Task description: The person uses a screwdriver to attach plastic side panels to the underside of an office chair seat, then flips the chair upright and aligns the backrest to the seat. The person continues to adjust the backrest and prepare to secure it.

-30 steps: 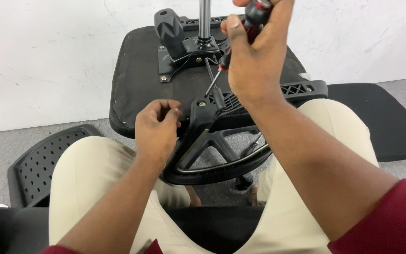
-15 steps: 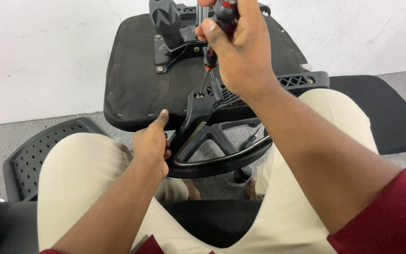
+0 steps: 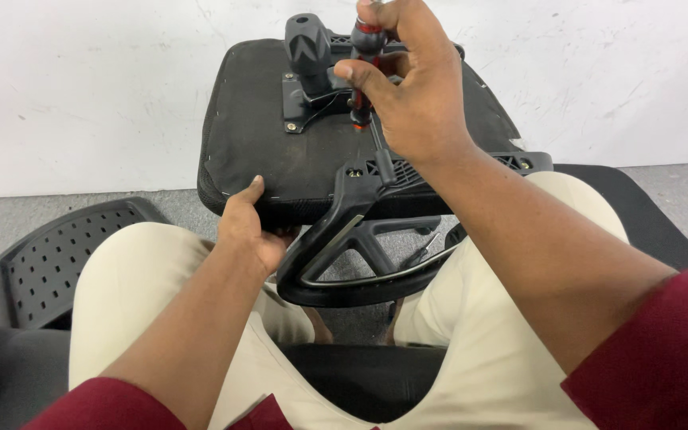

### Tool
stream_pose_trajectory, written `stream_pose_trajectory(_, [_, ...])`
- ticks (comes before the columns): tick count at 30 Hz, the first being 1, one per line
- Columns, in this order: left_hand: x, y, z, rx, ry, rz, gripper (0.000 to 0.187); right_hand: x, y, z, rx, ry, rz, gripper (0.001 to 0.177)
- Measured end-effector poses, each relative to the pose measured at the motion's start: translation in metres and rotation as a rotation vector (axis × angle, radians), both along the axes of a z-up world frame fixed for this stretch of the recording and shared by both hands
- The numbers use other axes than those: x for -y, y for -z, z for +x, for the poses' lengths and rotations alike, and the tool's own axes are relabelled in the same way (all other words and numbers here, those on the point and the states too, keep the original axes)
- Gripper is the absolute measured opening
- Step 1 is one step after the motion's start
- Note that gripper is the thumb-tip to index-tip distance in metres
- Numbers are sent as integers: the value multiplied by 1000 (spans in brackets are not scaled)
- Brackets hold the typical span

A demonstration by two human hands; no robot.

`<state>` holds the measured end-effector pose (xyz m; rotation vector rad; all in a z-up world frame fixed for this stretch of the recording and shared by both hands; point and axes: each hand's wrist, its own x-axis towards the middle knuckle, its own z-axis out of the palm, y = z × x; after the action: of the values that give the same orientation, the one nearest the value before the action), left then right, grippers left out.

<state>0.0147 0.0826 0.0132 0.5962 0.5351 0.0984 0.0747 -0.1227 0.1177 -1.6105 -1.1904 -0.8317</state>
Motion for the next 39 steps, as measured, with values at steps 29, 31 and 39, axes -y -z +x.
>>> stream_pose_trajectory(29, [47, -67, 36, 760, 208, 1251, 28, 0, 6, -2, -166, -26, 66, 26])
stream_pose_trajectory(31, [49, -70, 41, 804, 212, 1288, 27, -1, 1, -5, -198, -5, 113, 29])
stream_pose_trajectory(39, [47, -62, 43, 890, 371, 1259, 19, -1, -5, -17, -79, 19, 115, 29])
